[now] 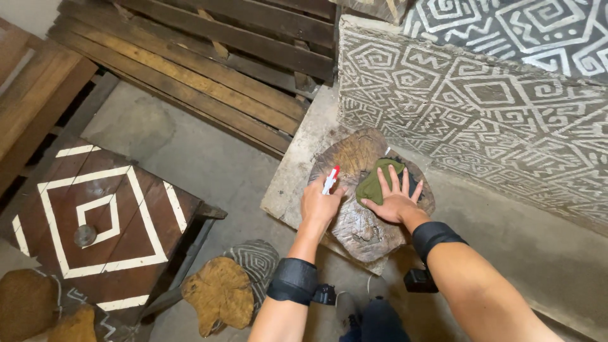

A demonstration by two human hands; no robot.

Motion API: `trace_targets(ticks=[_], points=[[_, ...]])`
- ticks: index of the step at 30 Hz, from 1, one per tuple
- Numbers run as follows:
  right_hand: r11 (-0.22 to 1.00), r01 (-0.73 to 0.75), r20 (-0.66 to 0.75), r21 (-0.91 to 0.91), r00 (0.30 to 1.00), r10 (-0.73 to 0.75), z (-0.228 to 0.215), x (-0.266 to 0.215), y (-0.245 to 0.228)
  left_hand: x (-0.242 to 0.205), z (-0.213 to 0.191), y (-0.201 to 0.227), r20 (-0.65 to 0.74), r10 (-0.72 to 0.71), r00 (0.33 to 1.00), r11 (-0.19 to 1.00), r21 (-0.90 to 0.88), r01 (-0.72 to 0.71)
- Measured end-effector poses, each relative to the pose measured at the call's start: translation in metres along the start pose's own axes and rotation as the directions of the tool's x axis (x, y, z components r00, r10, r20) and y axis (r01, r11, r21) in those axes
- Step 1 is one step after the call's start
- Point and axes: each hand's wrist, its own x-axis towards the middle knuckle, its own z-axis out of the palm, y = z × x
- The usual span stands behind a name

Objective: The person sprays a liquid from a red-capped bottle onto a wooden table and wipes it with a green cloth. They then move to a small wooden stool and repeat the spraying and wiping process.

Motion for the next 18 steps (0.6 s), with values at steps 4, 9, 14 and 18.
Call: trace_targets(ticks=[4,9,14,18], points=[[1.000,0.019,-0.033,0.008,0.999,-0.018,0.003,-0.002,0.002,0.003,-0.008,0.004,-0.072,0.131,0.989,0.978,-0.152,-0.140],[1.000,0.002,-0.004,0.005,1.000,-0.002,-0.001,-0.003,-0.001,0.005,-0.003,0.011,-0.309,0.155,0.938,0.865,-0.417,-0.280],[1.000,-0.008,0.011,-0.018,1.000,0.008,-0.009,0.000,-0.002,0.012,0.016,-0.004,-0.411,0.257,0.874,0.833,-0.364,-0.416],[1.000,-0.003,-0.003,0.010,1.000,0.003,-0.003,-0.003,-0.001,0.009,0.019,-0.015,-0.453,0.319,0.833,0.826,-0.298,-0.479]])
